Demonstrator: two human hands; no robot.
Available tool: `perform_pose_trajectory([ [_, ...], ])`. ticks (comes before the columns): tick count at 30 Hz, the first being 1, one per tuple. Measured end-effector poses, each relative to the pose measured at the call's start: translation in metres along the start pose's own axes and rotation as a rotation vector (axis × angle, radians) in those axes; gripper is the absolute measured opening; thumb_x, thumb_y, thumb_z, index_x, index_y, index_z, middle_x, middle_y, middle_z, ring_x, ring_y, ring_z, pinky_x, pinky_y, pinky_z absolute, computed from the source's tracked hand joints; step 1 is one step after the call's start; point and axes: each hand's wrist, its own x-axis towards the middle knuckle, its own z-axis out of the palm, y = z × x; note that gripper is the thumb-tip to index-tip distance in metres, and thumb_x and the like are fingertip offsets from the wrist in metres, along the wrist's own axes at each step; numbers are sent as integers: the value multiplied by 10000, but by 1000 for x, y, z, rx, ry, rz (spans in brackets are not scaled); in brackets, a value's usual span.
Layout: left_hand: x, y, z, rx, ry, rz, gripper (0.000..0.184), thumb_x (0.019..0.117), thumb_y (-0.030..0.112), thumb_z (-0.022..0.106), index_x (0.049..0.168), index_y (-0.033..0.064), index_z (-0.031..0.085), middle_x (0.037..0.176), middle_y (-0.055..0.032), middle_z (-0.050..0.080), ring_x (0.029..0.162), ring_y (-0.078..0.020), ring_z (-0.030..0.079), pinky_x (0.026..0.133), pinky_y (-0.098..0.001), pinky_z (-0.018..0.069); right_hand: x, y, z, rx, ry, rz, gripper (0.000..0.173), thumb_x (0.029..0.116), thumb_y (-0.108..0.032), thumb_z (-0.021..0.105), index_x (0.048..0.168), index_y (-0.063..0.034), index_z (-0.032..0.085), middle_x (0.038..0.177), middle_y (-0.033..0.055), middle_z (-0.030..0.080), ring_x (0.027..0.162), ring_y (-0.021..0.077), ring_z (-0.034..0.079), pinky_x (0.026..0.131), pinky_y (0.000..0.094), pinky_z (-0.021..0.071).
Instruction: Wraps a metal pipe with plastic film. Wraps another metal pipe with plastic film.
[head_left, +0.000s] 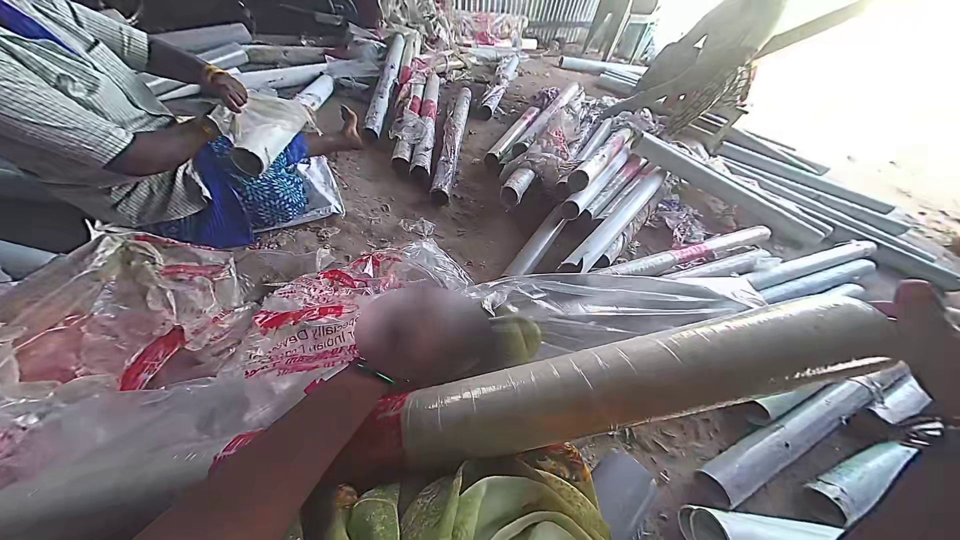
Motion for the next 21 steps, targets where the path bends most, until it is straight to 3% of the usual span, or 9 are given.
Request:
perform_pose_trajectory([
  [2,-7,-1,2,-16,104,85,528,982,426,661,1243,-33,635,1101,-265,677,957,-436,682,839,-610,524,-3,-34,-6,-163,-66,23,919,1023,-700,317,1137,159,624,1121,491,579,1125,672,540,885,838,332],
  [7,-18,-8,11,4,329,249,465,965,400,661,1107,-43,680,949,-258,689,787,-441,689,681,-598,540,14,-79,16,-276,-129,96,830,1032,-647,402,1171,135,644,1226,451,578,1245,615,512,974,796,325],
  [9,-18,-12,13,31,375,275,487,975,429,632,1083,-43,683,911,-248,686,749,-429,687,644,-581,542,17,-81,24,-292,-91,58,743,1050,-584,437,1173,123,630,1188,434,603,1205,607,547,947,784,365],
  [12,-16,-13,9,41,385,249,476,978,414,635,1096,-45,679,908,-252,683,746,-436,683,649,-590,538,11,-71,25,-154,16,8,563,1049,-483,525,1339,-7,602,1214,402,617,1191,617,555,937,789,376],
  [14,-15,-20,8,30,436,268,463,961,398,654,1074,-51,678,895,-247,679,709,-426,669,621,-584,532,2,-61,25,2,120,-36,505,1046,-421,555,1352,-21,587,1245,396,604,1200,604,550,944,771,374],
  [16,-19,-26,3,34,501,294,481,958,412,642,1066,-55,681,914,-257,687,695,-429,672,603,-589,531,-1,-46,27,215,251,-116,495,1048,-367,550,1337,35,568,1343,336,565,1263,456,547,1050,621,392],
  [18,-27,-34,-5,101,619,353,527,991,477,565,1038,-37,667,864,-238,683,645,-392,654,553,-534,518,-2,-39,37,469,390,-181,468,1056,-324,501,1324,57,531,1330,224,562,1196,225,567,1040,392,441],
  [20,-41,-41,-11,158,717,380,565,1025,526,494,1051,-20,638,782,-223,622,602,-370,589,538,-495,469,1,-40,55,680,527,-210,389,1084,-285,396,1274,40,494,1115,81,555,965,54,579,905,264,497],
  [21,-48,-44,-14,180,743,372,571,1034,543,475,1068,-9,620,787,-224,614,617,-367,583,558,-487,467,1,-44,65,738,585,-220,350,1095,-269,353,1209,26,502,1013,37,545,880,27,576,849,243,509],
])
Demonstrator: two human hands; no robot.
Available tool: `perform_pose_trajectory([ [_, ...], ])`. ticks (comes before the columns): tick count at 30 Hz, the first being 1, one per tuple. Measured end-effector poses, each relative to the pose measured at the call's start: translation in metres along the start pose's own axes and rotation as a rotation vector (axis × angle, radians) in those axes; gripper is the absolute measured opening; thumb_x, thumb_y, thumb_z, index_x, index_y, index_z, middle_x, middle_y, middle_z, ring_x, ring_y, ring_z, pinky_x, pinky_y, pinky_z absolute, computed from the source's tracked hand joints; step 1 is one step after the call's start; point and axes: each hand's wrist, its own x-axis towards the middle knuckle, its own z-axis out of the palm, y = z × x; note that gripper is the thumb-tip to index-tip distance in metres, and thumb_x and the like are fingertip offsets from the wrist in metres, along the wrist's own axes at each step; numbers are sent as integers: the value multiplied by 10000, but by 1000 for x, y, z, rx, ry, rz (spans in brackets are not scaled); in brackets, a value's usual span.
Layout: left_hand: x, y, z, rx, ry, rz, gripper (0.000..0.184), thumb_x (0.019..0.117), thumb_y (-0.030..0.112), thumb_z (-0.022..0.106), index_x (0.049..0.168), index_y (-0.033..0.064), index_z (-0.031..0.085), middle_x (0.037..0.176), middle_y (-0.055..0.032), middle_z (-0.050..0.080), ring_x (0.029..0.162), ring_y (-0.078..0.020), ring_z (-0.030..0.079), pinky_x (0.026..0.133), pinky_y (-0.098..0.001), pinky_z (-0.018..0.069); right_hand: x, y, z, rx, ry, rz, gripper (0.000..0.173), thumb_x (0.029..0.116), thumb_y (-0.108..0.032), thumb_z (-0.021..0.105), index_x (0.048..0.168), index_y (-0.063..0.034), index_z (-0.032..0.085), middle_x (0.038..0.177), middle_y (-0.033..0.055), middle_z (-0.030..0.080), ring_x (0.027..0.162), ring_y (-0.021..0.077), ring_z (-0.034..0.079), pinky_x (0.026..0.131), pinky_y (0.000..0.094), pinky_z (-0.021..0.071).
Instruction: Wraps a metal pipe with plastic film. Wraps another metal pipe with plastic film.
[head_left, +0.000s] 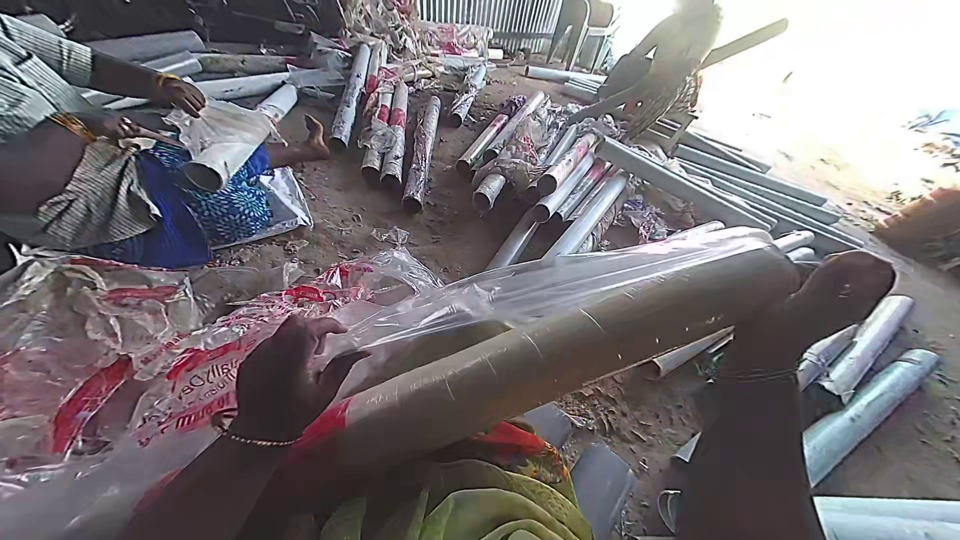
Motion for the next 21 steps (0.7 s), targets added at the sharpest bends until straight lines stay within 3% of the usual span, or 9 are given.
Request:
perform_pose_trajectory([
  [3,-11,-7,-14,36,3,-25,633,1019,607,470,1092,-9,598,797,-222,588,639,-353,556,582,-465,455,-19,10,27,23,37,6,353,1099,-246,285,1080,17,520,917,32,508,833,57,543,816,259,491],
  [5,-13,-12,-19,26,-63,-85,722,973,676,478,1114,-18,617,871,-256,624,694,-380,596,604,-494,483,-27,12,35,-36,-9,51,376,1086,-220,316,1131,81,537,980,102,535,900,108,549,874,295,476],
  [8,-5,-21,-27,-10,-198,-161,891,858,804,494,1210,-1,641,1139,-333,613,952,-465,625,790,-582,511,-23,8,28,-34,-159,183,399,1063,-272,441,1282,50,527,1107,117,580,977,102,571,910,316,479],
  [10,9,-32,-32,-39,-328,-181,948,775,839,557,1255,25,631,1371,-365,503,1209,-535,533,965,-655,446,-15,6,20,-85,-297,203,390,1082,-318,449,1271,3,566,1097,78,599,968,57,582,896,290,490],
  [12,28,-34,-38,0,-485,-215,1054,671,876,588,1348,69,603,1535,-341,370,1379,-564,394,1076,-707,346,-8,-7,10,-261,-429,215,458,1096,-376,429,1237,15,619,1121,186,642,1022,213,610,925,470,462],
  [13,38,-32,-40,37,-522,-184,1102,646,893,587,1386,77,587,1562,-332,347,1401,-573,367,1093,-722,321,-5,-15,7,-362,-481,230,489,1101,-404,410,1177,26,630,1059,226,637,980,293,604,870,548,438],
  [16,72,1,-37,-96,-527,-49,903,774,687,588,1424,60,553,1588,-245,369,1440,-474,372,1117,-650,337,10,-29,9,-558,-598,279,555,1100,-436,390,1092,57,644,1025,320,636,1016,467,609,835,691,403],
  [18,92,36,-19,-276,-497,16,767,881,609,544,1447,92,528,1576,-141,436,1463,-315,400,1139,-552,381,13,-27,17,-580,-600,280,595,1085,-496,393,956,42,612,925,292,618,938,448,609,775,671,411],
  [21,115,100,20,-290,-447,55,870,932,730,468,1498,70,487,1525,-172,500,1427,-354,453,1125,-611,374,6,-24,29,-542,-515,262,596,1080,-508,400,873,26,562,809,228,576,818,395,585,713,616,409],
])
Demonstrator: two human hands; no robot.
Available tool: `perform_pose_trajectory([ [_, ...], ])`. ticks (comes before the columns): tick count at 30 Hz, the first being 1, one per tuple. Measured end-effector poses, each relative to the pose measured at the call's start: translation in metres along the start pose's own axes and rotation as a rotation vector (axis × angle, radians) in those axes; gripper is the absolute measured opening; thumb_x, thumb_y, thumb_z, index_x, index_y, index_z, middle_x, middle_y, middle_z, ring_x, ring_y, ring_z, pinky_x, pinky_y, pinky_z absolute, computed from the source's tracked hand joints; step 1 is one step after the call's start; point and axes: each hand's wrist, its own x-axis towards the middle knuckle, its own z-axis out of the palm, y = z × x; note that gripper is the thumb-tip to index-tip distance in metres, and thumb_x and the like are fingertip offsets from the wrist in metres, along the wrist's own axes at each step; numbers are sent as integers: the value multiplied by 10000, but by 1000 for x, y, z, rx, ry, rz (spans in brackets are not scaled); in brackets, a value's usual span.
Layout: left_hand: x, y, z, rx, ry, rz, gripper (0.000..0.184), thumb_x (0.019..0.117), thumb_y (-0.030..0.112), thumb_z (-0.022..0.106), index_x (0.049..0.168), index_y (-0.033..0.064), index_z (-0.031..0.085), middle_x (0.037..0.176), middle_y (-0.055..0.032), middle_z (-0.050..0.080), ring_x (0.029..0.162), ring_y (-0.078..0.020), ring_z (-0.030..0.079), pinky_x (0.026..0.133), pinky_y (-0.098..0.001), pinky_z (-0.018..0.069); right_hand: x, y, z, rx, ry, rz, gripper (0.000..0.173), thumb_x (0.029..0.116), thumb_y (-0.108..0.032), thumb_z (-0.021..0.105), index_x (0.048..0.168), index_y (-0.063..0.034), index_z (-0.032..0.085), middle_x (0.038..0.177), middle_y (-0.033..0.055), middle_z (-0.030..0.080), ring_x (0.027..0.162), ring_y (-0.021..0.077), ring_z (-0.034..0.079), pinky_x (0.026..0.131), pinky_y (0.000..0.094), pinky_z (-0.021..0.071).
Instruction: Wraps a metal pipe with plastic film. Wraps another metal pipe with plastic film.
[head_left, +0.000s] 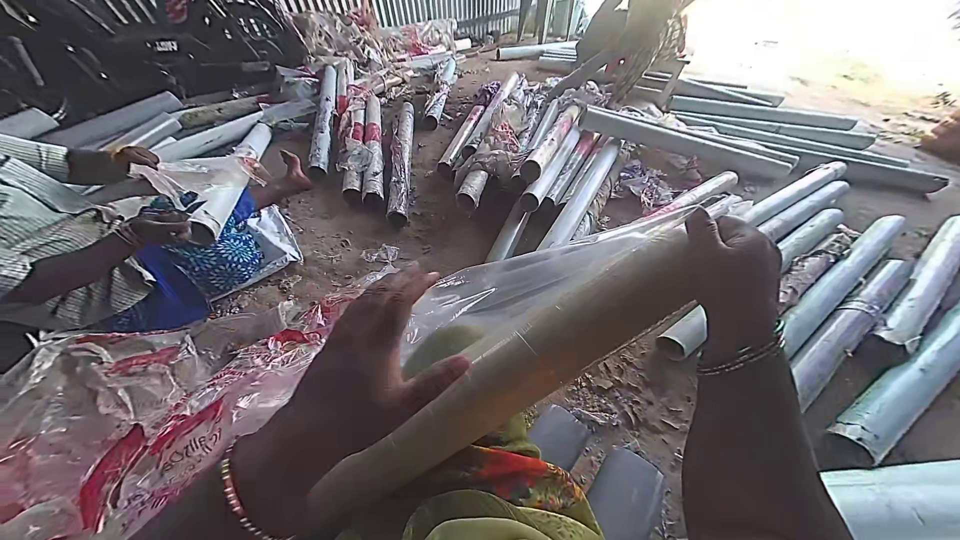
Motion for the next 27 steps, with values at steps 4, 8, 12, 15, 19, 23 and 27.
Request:
perform_pose_trajectory([
  [4,41,36,39,206,-108,-4,957,897,792,436,1415,-4,558,1113,-233,698,1000,-427,691,802,-605,541,-7,7,4,59,54,1,571,1074,-501,425,876,13,572,793,192,572,786,352,581,708,586,416],
  [8,62,-1,58,276,20,286,600,982,560,516,789,20,693,609,-119,602,524,-304,634,443,-455,483,-14,25,2,98,90,-45,527,1081,-463,434,908,9,590,761,135,557,726,268,571,686,520,426],
  [12,65,-41,74,320,43,387,594,1028,492,454,765,14,688,614,-139,611,538,-328,639,452,-459,482,-22,42,4,113,142,-93,482,1080,-443,428,861,-31,552,707,54,489,641,148,498,623,394,405],
  [15,65,-78,88,302,-28,294,601,1022,482,473,748,-15,669,625,-175,618,572,-380,661,489,-520,509,-30,62,11,272,212,-134,370,1057,-373,465,889,-66,584,736,-89,494,654,-68,492,624,174,435],
  [19,48,-106,121,171,-165,93,552,1007,444,535,855,-56,714,806,-242,714,753,-448,725,630,-630,543,-42,81,30,564,325,-271,199,1036,-222,488,848,-229,556,744,-265,524,706,-167,538,658,83,472],
  [23,42,-108,120,99,-199,4,581,986,475,564,863,-76,700,796,-255,698,763,-457,714,652,-644,526,-47,85,36,651,341,-348,228,1060,-252,473,854,-261,570,776,-271,561,764,-154,570,713,95,493],
  [27,48,-98,108,69,-337,-136,699,975,590,537,892,-92,667,803,-274,665,790,-479,678,690,-675,490,-51,86,34,625,379,-322,259,1063,-269,459,847,-189,577,784,-241,556,780,-158,560,745,105,492],
])
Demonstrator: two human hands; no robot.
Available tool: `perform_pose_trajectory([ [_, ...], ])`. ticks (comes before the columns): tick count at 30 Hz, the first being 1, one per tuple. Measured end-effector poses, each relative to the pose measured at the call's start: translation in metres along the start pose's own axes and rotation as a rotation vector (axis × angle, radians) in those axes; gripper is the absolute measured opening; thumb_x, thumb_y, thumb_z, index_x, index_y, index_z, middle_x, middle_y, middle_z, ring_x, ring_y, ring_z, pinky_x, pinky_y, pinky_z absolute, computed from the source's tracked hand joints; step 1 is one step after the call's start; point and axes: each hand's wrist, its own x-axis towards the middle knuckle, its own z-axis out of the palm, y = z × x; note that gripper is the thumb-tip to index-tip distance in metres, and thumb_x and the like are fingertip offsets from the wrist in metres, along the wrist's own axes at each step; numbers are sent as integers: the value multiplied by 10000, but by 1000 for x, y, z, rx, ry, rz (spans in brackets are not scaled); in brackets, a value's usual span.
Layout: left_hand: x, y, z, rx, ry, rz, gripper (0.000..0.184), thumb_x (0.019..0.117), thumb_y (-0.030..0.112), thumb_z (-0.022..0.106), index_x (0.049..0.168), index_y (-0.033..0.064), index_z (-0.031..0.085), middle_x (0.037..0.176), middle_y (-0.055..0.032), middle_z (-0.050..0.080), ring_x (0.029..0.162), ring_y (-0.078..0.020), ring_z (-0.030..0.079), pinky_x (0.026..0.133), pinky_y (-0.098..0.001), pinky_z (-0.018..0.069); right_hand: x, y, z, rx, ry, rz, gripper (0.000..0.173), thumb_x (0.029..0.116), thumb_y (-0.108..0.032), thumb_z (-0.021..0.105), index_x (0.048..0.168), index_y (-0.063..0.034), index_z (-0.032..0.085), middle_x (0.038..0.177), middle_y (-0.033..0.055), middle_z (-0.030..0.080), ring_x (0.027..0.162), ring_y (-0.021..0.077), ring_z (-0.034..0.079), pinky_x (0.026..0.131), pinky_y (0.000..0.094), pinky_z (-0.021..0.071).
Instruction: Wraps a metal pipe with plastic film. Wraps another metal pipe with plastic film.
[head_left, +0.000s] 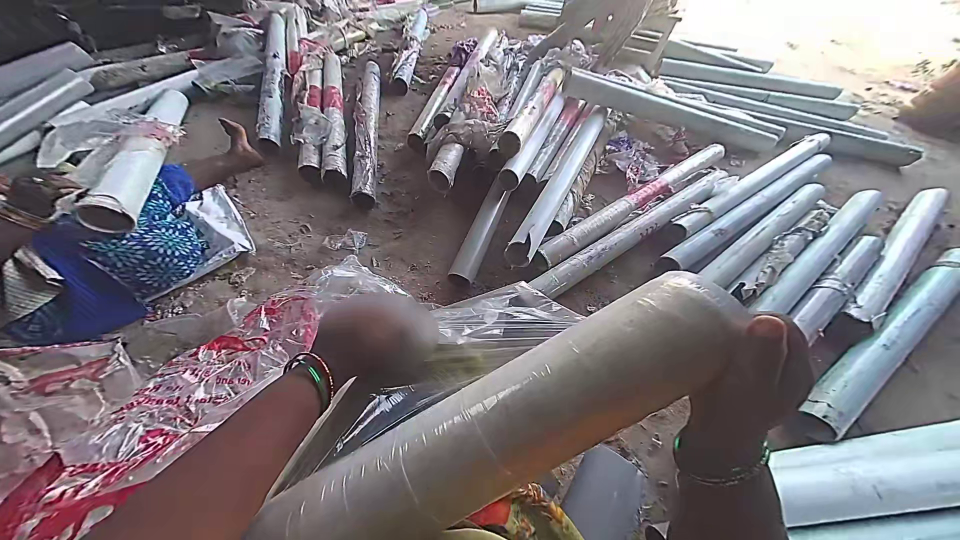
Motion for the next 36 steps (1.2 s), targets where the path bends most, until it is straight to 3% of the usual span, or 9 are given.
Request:
perform_pose_trajectory([
  [6,-7,18,-30,3,-115,-106,704,1012,583,470,1230,-58,665,1158,-308,672,1065,-504,653,897,-715,449,-7,3,-5,93,-16,41,261,1069,-291,442,839,-231,549,741,-238,543,721,-138,557,692,108,497],
  [9,-18,24,-49,-1,-15,-32,801,975,669,401,1253,-34,667,1177,-306,668,1042,-515,661,851,-735,459,-9,-1,-5,108,-32,84,254,1054,-277,445,839,-196,552,752,-215,531,734,-136,545,716,112,486],
  [14,-43,32,-60,8,165,103,1033,889,839,239,1284,-21,654,1159,-278,675,1026,-479,671,822,-701,497,-4,-7,-14,241,-191,212,241,1047,-346,480,826,-306,566,741,-246,571,717,-122,569,700,120,507],
  [19,-57,20,-59,13,230,126,1042,876,868,222,1418,57,587,1242,-302,635,1120,-498,631,889,-696,481,2,-15,-30,411,-414,346,93,900,-320,654,966,-262,625,858,-181,677,817,-52,655,775,169,569],
  [24,-69,-21,-60,-288,286,170,954,971,761,306,1479,-32,457,1379,-234,592,1290,-269,572,1089,-420,451,1,-16,-29,467,-392,347,138,925,-152,551,927,-258,640,841,-161,673,791,-51,642,746,158,555],
  [27,-84,-23,-61,-510,309,144,928,974,746,367,1486,-25,429,1499,-166,505,1375,-163,505,1133,-311,428,-1,-15,-24,473,-345,326,162,930,-131,535,912,-255,637,826,-163,665,775,-52,635,736,157,551],
  [30,-106,-27,-68,-487,360,48,915,981,737,348,1486,-18,449,1524,-179,481,1419,-177,453,1168,-352,376,-4,-15,-16,401,-276,303,184,934,-149,522,867,-296,610,775,-204,642,728,-76,616,692,142,538],
  [33,-137,-45,-71,-401,334,-90,792,1007,607,370,1463,-36,454,1494,-191,508,1382,-202,497,1143,-372,408,-6,-12,-10,312,-223,200,192,988,-188,513,879,-324,595,771,-260,609,738,-113,594,709,124,521],
  [36,-176,-60,-73,-257,202,-294,820,986,630,366,1529,16,412,1548,-203,454,1449,-322,417,1170,-488,350,-6,-18,-3,222,-148,160,173,1023,-142,453,900,-211,554,777,-245,575,750,-119,589,749,138,530],
])
